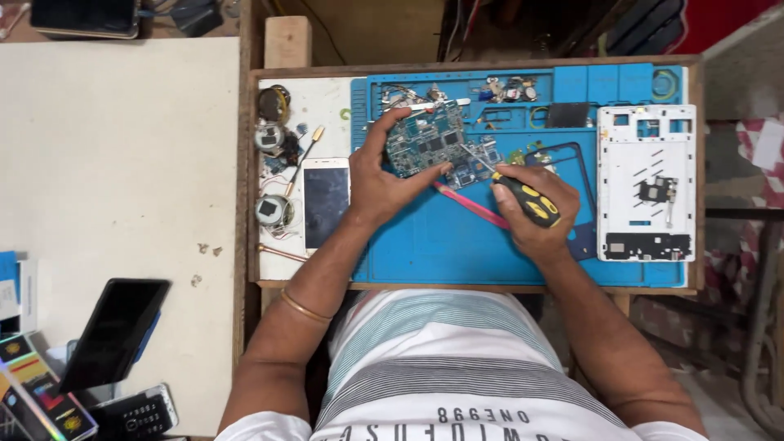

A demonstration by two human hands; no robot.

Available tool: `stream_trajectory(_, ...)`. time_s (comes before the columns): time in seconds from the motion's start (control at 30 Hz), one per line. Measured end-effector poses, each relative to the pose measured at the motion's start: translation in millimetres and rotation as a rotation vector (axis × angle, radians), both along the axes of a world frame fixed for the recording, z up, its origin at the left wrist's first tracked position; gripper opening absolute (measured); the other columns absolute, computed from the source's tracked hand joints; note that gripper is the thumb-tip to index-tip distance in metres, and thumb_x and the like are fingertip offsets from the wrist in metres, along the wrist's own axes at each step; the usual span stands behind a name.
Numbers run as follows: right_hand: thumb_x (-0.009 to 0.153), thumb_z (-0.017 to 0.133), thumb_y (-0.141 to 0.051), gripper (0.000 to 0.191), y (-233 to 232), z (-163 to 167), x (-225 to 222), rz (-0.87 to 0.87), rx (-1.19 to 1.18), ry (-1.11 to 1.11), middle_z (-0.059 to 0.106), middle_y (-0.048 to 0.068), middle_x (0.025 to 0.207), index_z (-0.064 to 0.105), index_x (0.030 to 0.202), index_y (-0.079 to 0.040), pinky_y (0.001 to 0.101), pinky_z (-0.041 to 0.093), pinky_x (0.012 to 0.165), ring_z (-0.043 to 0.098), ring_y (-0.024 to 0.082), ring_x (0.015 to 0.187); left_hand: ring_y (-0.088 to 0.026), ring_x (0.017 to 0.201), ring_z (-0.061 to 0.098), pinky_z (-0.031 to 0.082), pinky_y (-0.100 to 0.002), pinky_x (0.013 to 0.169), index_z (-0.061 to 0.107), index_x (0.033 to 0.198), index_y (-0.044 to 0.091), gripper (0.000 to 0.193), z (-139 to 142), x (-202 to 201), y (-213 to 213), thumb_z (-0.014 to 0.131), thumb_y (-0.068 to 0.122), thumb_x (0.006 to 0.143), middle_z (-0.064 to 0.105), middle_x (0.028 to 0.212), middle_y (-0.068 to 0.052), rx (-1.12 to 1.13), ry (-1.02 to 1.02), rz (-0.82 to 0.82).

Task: The person uses a screwdriver to remove screws from a small circuit board, then flips the board over and continues unscrewing components. The board is handled repeatedly and placed on a blue work mat.

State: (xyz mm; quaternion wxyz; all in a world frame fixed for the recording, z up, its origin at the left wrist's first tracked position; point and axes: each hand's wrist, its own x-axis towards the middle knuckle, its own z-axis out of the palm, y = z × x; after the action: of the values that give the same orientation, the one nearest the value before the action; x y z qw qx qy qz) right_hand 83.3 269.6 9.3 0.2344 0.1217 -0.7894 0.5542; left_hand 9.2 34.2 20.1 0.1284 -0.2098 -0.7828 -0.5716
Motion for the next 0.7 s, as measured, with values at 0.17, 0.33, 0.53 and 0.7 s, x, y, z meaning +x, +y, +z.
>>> stream_trajectory(0.17, 0.092, 0.076, 0.001, 0.026, 0.2, 0.9, -0.3, 0.014, -0.012, 0.016, 0.075, 0.016, 0.109, 0.072, 0.118, 0.002, 0.0285, 0.057, 0.084, 0.072, 0.019, 0.093, -0.021, 0.117, 0.074, 0.061, -0.034, 0.103, 0.052, 0.143, 0.008, 0.080, -0.3, -0.6, 1.0, 0.097, 0.018, 0.078, 0.071, 0.129, -0.013, 0.021, -0.039, -0.034)
stream_trajectory(0.33, 0.091, 0.077, 0.001, 0.026, 0.0, -1.9, -0.9, 0.012, 0.007, 0.030, 0.075, 0.016, 0.107, 0.072, 0.116, 0.001, 0.0288, 0.057, 0.083, 0.073, 0.020, 0.092, -0.021, 0.116, 0.074, 0.063, -0.032, 0.102, 0.051, 0.143, 0.006, 0.079, -1.9, -1.4, 2.6, 0.096, 0.017, 0.079, 0.071, 0.129, -0.015, 0.067, -0.055, -0.041)
stream_trajectory(0.53, 0.092, 0.077, 0.000, 0.026, -1.9, -0.1, -0.7, 0.029, 0.024, 0.051, 0.075, 0.016, 0.107, 0.071, 0.117, 0.001, 0.0299, 0.058, 0.085, 0.074, 0.021, 0.094, -0.020, 0.113, 0.076, 0.063, -0.032, 0.100, 0.051, 0.142, 0.007, 0.079, 2.2, 0.6, 3.8, 0.097, 0.019, 0.079, 0.073, 0.125, -0.013, 0.032, -0.036, -0.037)
stream_trajectory(0.7, 0.092, 0.077, -0.002, 0.027, -2.2, 2.7, -1.4, 0.058, 0.022, 0.041, 0.075, 0.016, 0.103, 0.071, 0.118, 0.001, 0.0293, 0.058, 0.082, 0.074, 0.021, 0.091, -0.020, 0.110, 0.077, 0.064, -0.032, 0.096, 0.052, 0.139, 0.008, 0.077, 1.3, -0.4, 3.9, 0.096, 0.024, 0.078, 0.074, 0.121, -0.012, -0.032, -0.037, -0.022)
